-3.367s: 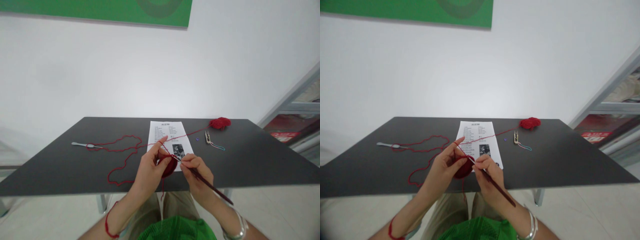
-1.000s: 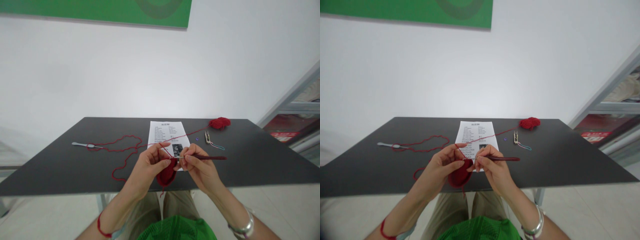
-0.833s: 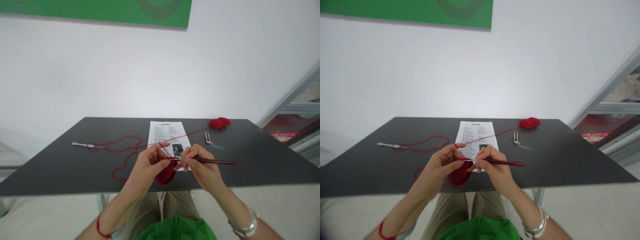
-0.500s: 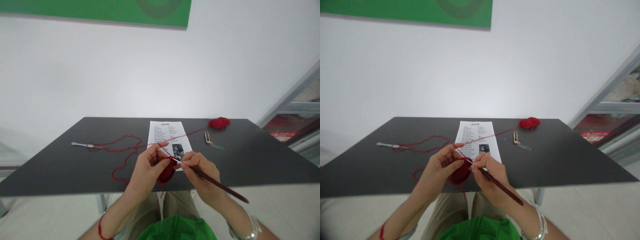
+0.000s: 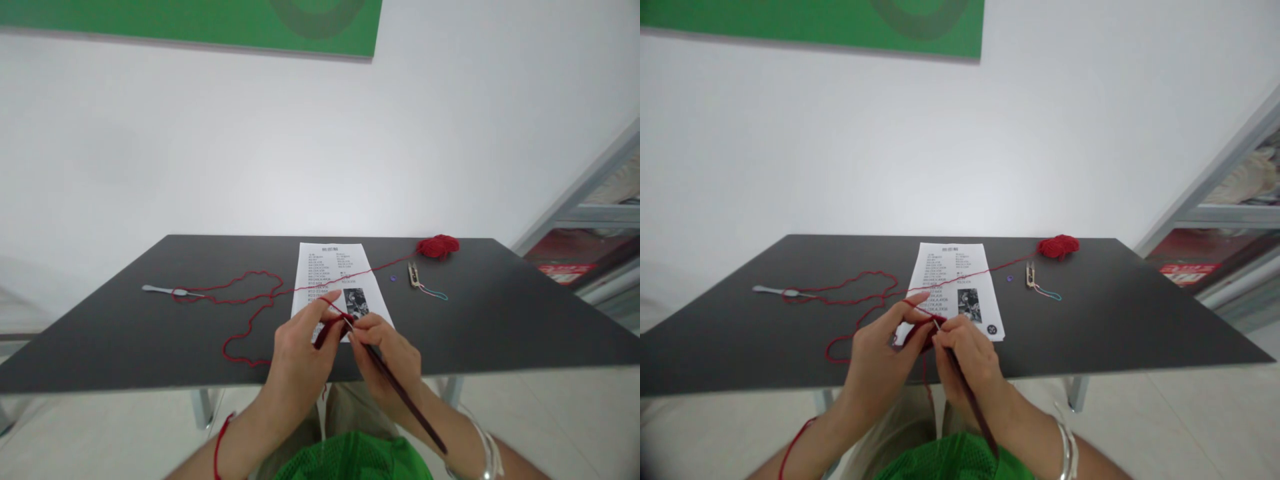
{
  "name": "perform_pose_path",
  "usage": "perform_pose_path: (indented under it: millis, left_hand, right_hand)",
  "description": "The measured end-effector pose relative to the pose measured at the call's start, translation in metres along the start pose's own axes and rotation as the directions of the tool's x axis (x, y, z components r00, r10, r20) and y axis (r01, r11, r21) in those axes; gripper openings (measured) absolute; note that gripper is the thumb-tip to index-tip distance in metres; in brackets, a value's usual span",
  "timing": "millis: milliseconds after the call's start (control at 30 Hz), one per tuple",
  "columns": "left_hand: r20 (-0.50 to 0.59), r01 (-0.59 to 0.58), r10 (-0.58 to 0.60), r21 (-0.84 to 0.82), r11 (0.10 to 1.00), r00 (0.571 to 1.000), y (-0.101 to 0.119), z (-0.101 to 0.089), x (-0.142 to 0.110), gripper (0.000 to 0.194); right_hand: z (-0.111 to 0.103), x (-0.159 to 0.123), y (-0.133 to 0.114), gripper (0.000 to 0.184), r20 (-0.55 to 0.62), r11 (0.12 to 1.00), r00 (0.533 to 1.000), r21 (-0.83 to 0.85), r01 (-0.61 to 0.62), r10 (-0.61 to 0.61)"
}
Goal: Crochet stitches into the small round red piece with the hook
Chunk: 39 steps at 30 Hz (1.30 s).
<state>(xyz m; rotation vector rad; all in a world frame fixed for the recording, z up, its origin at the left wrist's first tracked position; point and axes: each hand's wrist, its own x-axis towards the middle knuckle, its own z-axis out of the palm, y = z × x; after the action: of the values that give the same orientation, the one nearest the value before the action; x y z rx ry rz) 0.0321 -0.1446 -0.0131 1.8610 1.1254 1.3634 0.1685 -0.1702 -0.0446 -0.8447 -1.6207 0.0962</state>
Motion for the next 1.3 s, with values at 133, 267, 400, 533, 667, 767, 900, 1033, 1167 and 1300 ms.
perform_pose_path:
  millis: [133,267,400,533,667,767,900,1033,1167,1300]
  left_hand:
    - [0.096,0.177,-0.160,-0.205,0.963,0.982,0.005,-0.003,0.003,0.029]
    - [0.398,0.564,-0.401,-0.538,0.627,0.825,0.002,-0.007,0.011,0.044]
    - [0.445,0.631,-0.448,-0.578,0.518,0.776,-0.002,-0.003,0.014,0.049]
    - [0.278,0.461,-0.369,-0.481,0.746,0.887,-0.004,-0.001,0.011,0.054]
    - [0.208,0.325,-0.266,-0.354,0.877,0.941,-0.007,-0.006,0.011,0.050]
    - [0.164,0.243,-0.203,-0.284,0.927,0.965,-0.005,-0.008,0.013,0.044]
    - [0.129,0.181,-0.154,-0.238,0.954,0.980,0.002,-0.007,0.013,0.039]
    - [0.128,0.153,-0.128,-0.216,0.964,0.984,0.003,-0.008,0.012,0.034]
    - [0.152,0.186,-0.151,-0.255,0.949,0.977,0.001,-0.009,0.012,0.033]
    - [0.204,0.298,-0.236,-0.369,0.880,0.950,0.001,-0.003,0.010,0.045]
  right_hand:
    - [-0.002,0.004,0.017,0.023,0.091,0.991,0.988,0.049,0.122,-0.126]
    - [-0.010,0.013,0.031,0.025,0.221,0.863,0.852,-0.069,0.500,-0.475]
    - [-0.005,0.005,0.032,0.024,0.223,0.844,0.860,-0.193,0.500,-0.459]
    - [0.010,-0.007,0.025,0.018,0.037,0.993,0.999,0.117,0.000,-0.004]
    - [0.014,-0.006,0.021,0.011,0.084,0.665,0.884,0.627,-0.406,0.460]
    - [0.005,-0.001,0.019,0.011,0.088,0.690,0.891,0.600,-0.405,0.446]
    - [-0.013,0.005,0.013,0.019,0.168,0.979,0.986,0.202,-0.039,0.005]
    - [-0.023,0.012,0.009,0.018,0.183,0.971,0.980,0.209,-0.118,0.080]
    - [-0.015,0.019,0.010,0.013,0.253,0.612,0.854,0.608,-0.506,0.454]
    - [0.001,0.011,0.016,0.014,0.209,0.567,0.828,0.641,-0.518,0.520]
